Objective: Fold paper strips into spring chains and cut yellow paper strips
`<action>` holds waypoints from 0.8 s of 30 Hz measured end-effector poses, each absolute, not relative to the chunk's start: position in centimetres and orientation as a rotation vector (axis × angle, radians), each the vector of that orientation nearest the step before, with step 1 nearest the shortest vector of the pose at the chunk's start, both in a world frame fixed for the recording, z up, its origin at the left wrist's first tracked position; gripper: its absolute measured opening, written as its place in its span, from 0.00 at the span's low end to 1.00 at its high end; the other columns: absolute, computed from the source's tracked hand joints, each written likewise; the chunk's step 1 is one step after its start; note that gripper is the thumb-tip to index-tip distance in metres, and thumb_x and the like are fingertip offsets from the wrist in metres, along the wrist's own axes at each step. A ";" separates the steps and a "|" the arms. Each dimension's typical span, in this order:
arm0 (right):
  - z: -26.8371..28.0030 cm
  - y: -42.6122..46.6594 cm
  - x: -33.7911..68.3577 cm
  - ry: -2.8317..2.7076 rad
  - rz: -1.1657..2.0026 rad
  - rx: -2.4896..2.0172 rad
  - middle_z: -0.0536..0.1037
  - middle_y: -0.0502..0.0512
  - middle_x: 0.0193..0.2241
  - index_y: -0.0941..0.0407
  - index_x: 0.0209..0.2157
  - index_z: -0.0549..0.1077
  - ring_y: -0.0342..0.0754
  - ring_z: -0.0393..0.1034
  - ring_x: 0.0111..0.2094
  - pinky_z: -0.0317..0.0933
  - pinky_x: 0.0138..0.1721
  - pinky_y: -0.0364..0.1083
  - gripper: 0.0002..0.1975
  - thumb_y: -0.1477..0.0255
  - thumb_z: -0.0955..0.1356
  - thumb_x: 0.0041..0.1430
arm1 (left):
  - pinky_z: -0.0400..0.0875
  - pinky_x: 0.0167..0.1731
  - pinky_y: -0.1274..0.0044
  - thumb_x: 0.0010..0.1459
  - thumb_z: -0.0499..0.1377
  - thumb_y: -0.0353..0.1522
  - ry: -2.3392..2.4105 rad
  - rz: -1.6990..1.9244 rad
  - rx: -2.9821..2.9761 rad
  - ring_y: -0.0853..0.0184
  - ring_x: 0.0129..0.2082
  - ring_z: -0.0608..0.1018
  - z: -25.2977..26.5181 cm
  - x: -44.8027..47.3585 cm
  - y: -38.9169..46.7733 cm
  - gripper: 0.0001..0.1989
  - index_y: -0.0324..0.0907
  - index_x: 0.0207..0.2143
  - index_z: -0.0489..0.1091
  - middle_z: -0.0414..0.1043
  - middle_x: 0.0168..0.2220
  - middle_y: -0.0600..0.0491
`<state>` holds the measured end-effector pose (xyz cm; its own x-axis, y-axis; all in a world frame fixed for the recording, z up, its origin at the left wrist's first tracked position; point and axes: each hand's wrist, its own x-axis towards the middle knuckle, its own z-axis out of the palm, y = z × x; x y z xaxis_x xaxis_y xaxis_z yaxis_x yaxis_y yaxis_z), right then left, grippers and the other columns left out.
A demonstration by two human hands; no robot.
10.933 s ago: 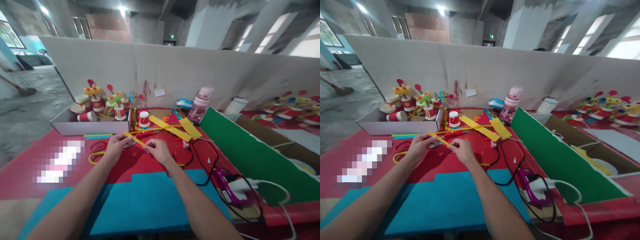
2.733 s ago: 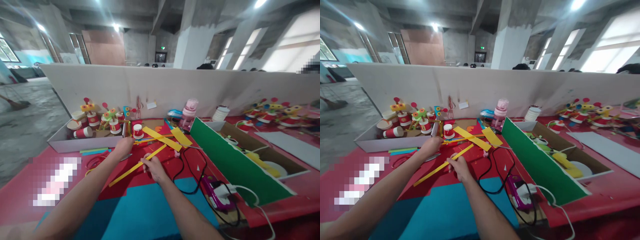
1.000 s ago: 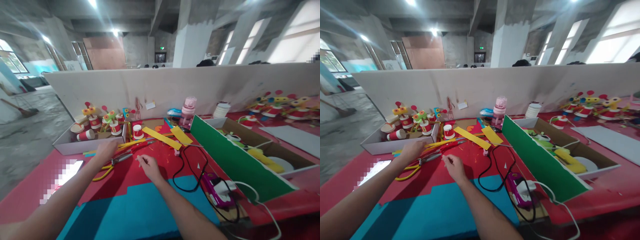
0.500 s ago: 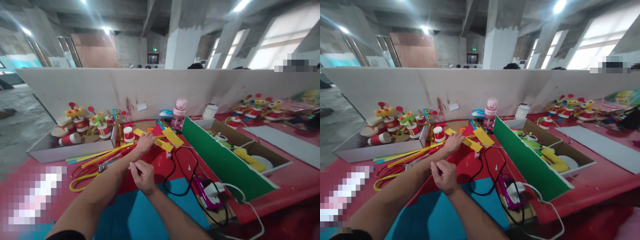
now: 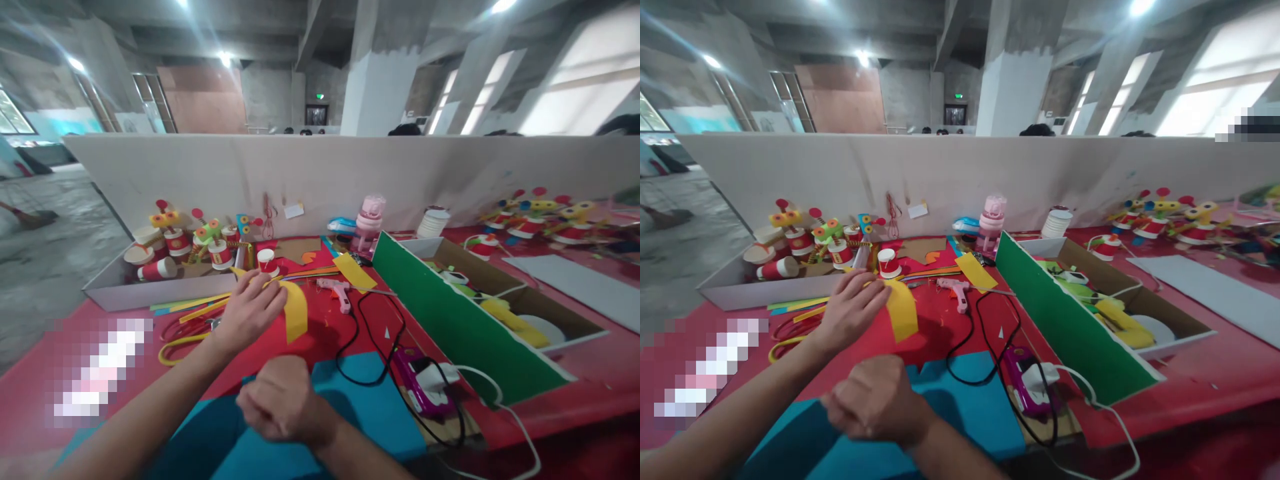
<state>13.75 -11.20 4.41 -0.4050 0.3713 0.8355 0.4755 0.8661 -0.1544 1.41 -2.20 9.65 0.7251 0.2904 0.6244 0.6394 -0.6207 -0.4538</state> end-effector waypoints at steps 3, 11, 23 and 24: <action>4.8 -13.2 14.3 -2.119 -0.173 -0.536 0.72 0.49 0.22 0.55 0.30 0.72 0.43 0.66 0.26 0.59 0.31 0.45 0.07 0.69 0.65 0.60 | 0.64 0.43 0.66 0.60 0.53 0.27 -0.892 -0.533 -2.233 0.60 0.37 0.70 7.8 -1.4 -6.2 0.07 0.40 0.37 0.71 0.71 0.32 0.49; 2.9 -9.7 15.5 -2.148 -0.068 -1.193 0.73 0.59 0.50 0.55 0.54 0.66 0.56 0.61 0.53 0.49 0.58 0.60 0.25 0.62 0.69 0.56 | 0.64 0.33 0.69 0.57 0.56 0.27 -1.348 -0.243 -2.330 0.58 0.35 0.71 3.4 -2.0 -7.2 0.04 0.40 0.31 0.70 0.69 0.31 0.48; -0.2 -5.9 18.3 -2.553 -0.094 -1.389 0.75 0.58 0.45 0.54 0.50 0.72 0.52 0.64 0.44 0.56 0.44 0.49 0.15 0.74 0.61 0.65 | 0.64 0.38 0.69 0.61 0.51 0.27 -1.364 -0.095 -2.615 0.59 0.40 0.70 1.0 -3.3 -6.3 0.10 0.39 0.40 0.71 0.70 0.37 0.46; -0.2 -5.9 18.3 -2.544 -0.069 -1.401 0.75 0.58 0.46 0.53 0.51 0.71 0.52 0.63 0.45 0.56 0.45 0.49 0.15 0.74 0.61 0.65 | 0.64 0.40 0.69 0.61 0.51 0.27 -1.373 -0.101 -2.642 0.59 0.41 0.70 0.7 -3.6 -6.3 0.11 0.40 0.42 0.71 0.71 0.38 0.46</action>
